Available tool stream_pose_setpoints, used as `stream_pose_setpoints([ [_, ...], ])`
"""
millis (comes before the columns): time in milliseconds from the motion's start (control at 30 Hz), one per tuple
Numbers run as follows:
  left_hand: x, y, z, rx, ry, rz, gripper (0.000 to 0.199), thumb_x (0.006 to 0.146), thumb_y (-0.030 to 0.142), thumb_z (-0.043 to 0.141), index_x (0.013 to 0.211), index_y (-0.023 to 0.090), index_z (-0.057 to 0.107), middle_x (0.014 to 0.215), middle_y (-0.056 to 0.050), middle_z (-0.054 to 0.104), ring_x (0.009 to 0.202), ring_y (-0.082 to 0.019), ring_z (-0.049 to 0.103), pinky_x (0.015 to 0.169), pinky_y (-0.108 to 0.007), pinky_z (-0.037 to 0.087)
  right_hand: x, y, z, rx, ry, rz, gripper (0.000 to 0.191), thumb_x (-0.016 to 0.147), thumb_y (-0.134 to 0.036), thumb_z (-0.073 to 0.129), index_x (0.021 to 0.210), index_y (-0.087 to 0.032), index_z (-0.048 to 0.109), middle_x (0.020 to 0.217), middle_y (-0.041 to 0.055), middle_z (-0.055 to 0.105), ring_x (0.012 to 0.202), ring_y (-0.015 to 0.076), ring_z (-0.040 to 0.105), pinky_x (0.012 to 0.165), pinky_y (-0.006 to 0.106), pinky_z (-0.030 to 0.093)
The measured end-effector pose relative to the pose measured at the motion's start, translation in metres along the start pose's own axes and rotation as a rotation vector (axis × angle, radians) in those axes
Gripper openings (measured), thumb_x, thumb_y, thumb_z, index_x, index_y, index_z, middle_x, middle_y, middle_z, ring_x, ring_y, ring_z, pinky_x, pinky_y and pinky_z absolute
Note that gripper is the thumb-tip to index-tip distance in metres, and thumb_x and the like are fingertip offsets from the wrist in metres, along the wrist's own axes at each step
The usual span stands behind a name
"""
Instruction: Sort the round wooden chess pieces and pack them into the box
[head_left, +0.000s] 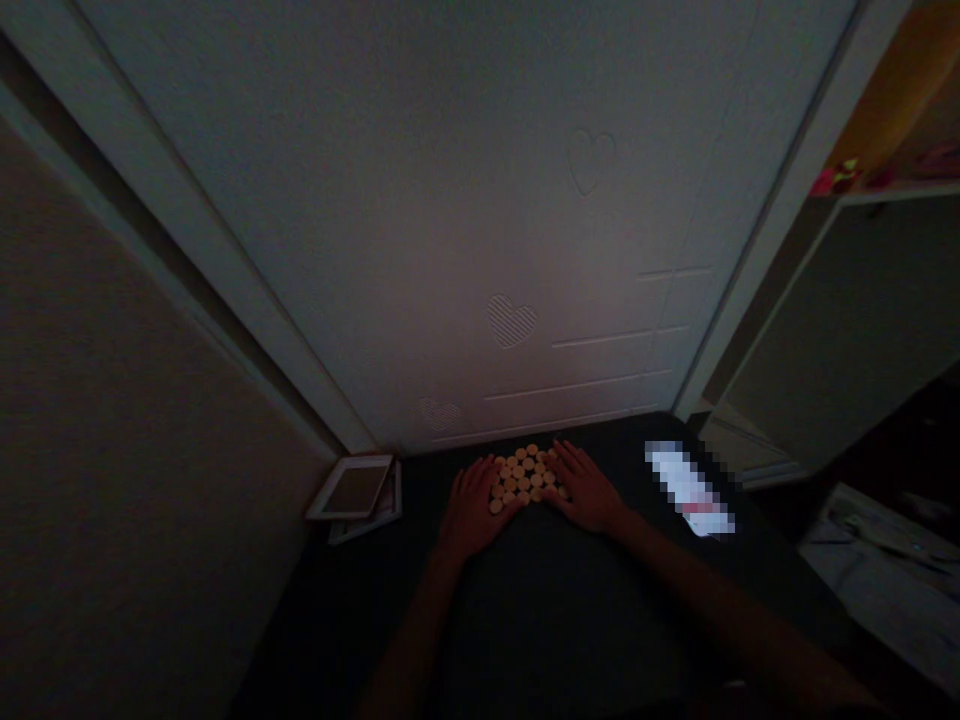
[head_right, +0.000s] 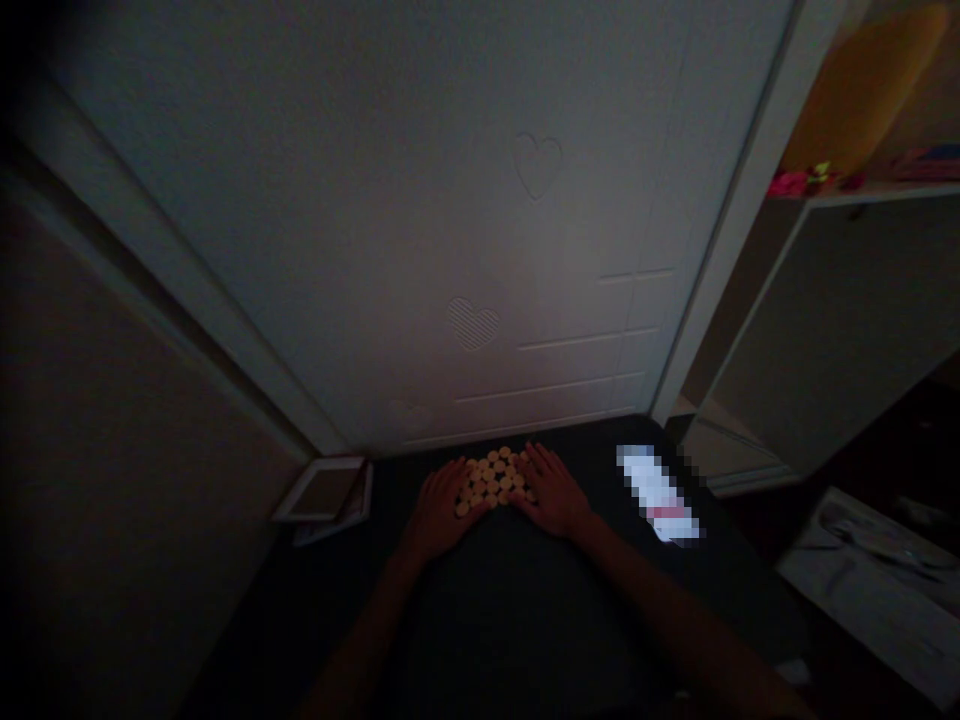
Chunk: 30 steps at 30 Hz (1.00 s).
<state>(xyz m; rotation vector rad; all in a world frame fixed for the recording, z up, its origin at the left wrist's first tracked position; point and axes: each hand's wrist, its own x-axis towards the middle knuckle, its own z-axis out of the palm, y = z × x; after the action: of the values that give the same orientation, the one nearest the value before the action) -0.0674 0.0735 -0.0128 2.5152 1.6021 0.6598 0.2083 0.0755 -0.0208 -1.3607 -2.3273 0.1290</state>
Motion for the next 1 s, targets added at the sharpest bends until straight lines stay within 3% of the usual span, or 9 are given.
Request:
stream_pose_setpoints([
  [300, 0.001, -0.002, 0.002, -0.024, 0.043, -0.011, 0.08, 0.083, 0.07, 0.063, 0.146, 0.023, 0.048, 0.156, -0.012, 0.046, 0.144, -0.035, 0.04, 0.119, -0.055, 0.031, -0.01, 0.0, -0.001, 0.022, 0.228, 0.077, 0.05, 0.101, -0.044, 0.048, 0.146, -0.023, 0.05, 0.153, 0.0132, 0.048, 0.142, 0.0318, 0.043, 0.116, 0.052, 0.04],
  [500, -0.002, -0.008, -0.002, -0.164, 0.164, -0.017, 0.068, 0.085, 0.057, 0.07, 0.141, 0.025, 0.05, 0.151, -0.011, 0.049, 0.139, -0.031, 0.047, 0.114, -0.05, 0.042, -0.04, 0.01, -0.006, 0.034, 0.246, 0.085, 0.054, 0.098, -0.044, 0.054, 0.148, -0.026, 0.047, 0.153, 0.0123, 0.046, 0.141, 0.0332, 0.043, 0.114, 0.055, 0.042],
  [633, -0.021, -0.014, -0.01, -0.252, 0.232, -0.014, 0.062, 0.083, 0.049, 0.075, 0.136, 0.026, 0.054, 0.144, -0.01, 0.054, 0.133, -0.03, 0.052, 0.11, -0.05, 0.046, -0.059, 0.019, -0.011, 0.048, 0.274, 0.111, 0.043, 0.097, -0.04, 0.058, 0.138, -0.026, 0.058, 0.149, 0.0128, 0.051, 0.136, 0.033, 0.049, 0.109, 0.055, 0.047],
  [767, -0.04, -0.019, -0.013, -0.236, 0.289, -0.053, 0.037, 0.087, 0.042, 0.072, 0.119, 0.026, 0.065, 0.123, -0.008, 0.065, 0.117, -0.028, 0.061, 0.102, -0.05, 0.051, -0.064, 0.019, -0.012, 0.063, 0.257, 0.027, 0.031, 0.098, -0.031, 0.057, 0.128, -0.029, 0.066, 0.138, 0.0104, 0.061, 0.126, 0.0302, 0.058, 0.105, 0.054, 0.05],
  [867, -0.044, -0.019, -0.012, -0.225, 0.254, -0.041, 0.021, 0.09, 0.039, 0.069, 0.106, 0.026, 0.071, 0.108, -0.006, 0.068, 0.103, -0.026, 0.065, 0.093, -0.047, 0.055, -0.064, 0.014, -0.012, 0.056, 0.221, -0.019, 0.031, 0.099, -0.029, 0.056, 0.128, -0.028, 0.066, 0.132, 0.0096, 0.064, 0.122, 0.0286, 0.06, 0.103, 0.052, 0.051],
  [1000, -0.044, -0.013, -0.012, -0.177, 0.189, 0.035, 0.015, 0.095, 0.035, 0.063, 0.105, 0.028, 0.074, 0.11, -0.006, 0.068, 0.104, -0.024, 0.065, 0.092, -0.046, 0.054, -0.063, 0.009, -0.016, 0.045, 0.189, -0.048, 0.033, 0.099, -0.029, 0.056, 0.13, -0.026, 0.065, 0.132, 0.0093, 0.065, 0.122, 0.0276, 0.06, 0.103, 0.05, 0.051],
])
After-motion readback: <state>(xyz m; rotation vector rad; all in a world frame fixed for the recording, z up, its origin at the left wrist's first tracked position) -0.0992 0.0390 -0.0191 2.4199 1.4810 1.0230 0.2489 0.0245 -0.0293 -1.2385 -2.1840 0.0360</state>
